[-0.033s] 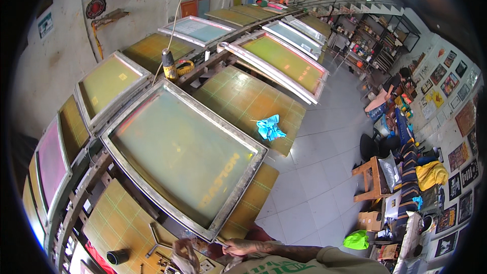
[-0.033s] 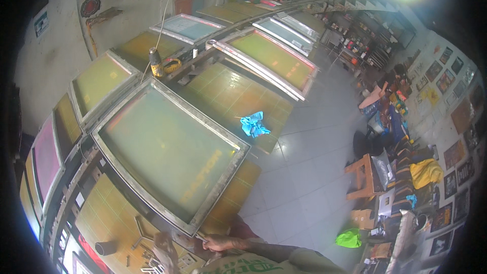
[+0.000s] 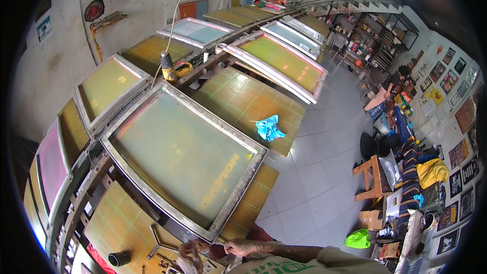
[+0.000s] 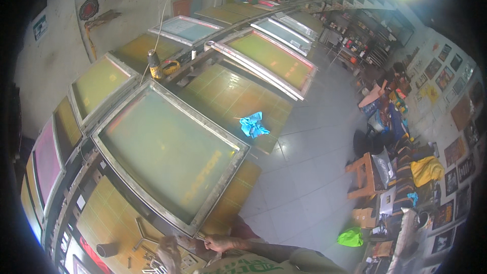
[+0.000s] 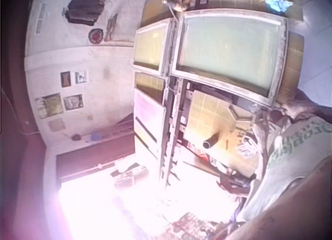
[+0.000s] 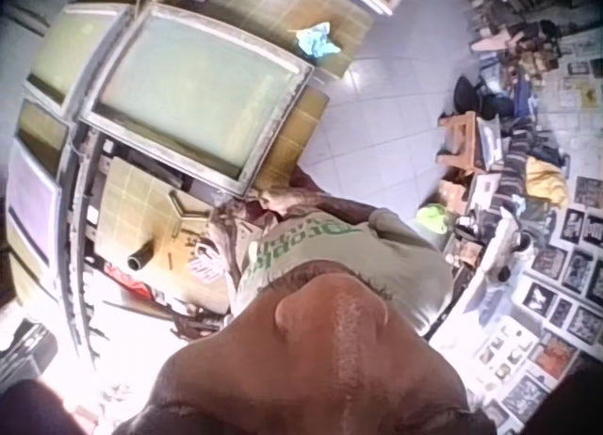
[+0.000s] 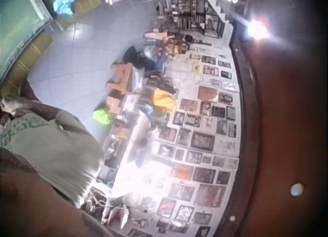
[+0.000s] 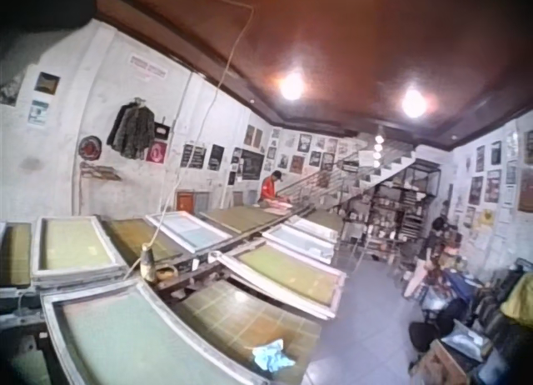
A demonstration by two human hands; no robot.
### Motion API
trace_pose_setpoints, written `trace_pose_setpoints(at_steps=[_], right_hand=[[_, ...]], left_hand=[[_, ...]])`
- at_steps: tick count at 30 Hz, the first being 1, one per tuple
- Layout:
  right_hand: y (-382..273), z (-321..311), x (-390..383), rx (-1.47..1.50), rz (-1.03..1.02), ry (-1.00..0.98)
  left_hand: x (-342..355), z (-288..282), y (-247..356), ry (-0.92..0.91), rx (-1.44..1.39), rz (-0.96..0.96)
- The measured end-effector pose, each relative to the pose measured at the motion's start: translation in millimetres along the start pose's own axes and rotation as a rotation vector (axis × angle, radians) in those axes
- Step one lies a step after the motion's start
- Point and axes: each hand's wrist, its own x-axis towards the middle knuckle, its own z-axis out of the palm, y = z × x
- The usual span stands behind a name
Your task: The person uses a small pointed tool to scrape and clean the edges of a screen printing frame. They then remove a strip of masking tape from the frame's edge and place it on the table. The person repeats this process on another frame, cleaning the edges and removing tape.
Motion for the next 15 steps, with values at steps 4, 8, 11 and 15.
trace_pose_setpoints(at_steps=[4,8,11,15], right_hand=[[15,7,-11,-0.181,-0.019,0.398],[12,-15,-17,-0.479,0.052,0.659],[1,-30,-19,-0.877,-0.043,0.856],[-1,-9,-14,-0.703,0.004,0.814]], left_hand=[[-15,46,-24,-0.287,-0.092,-0.154],[-17,77,-50,-0.375,-0.199,-0.278],[-10,85,-58,-0.390,-0.248,-0.345],[-2,90,-65,-0.401,-0.272,-0.409]])
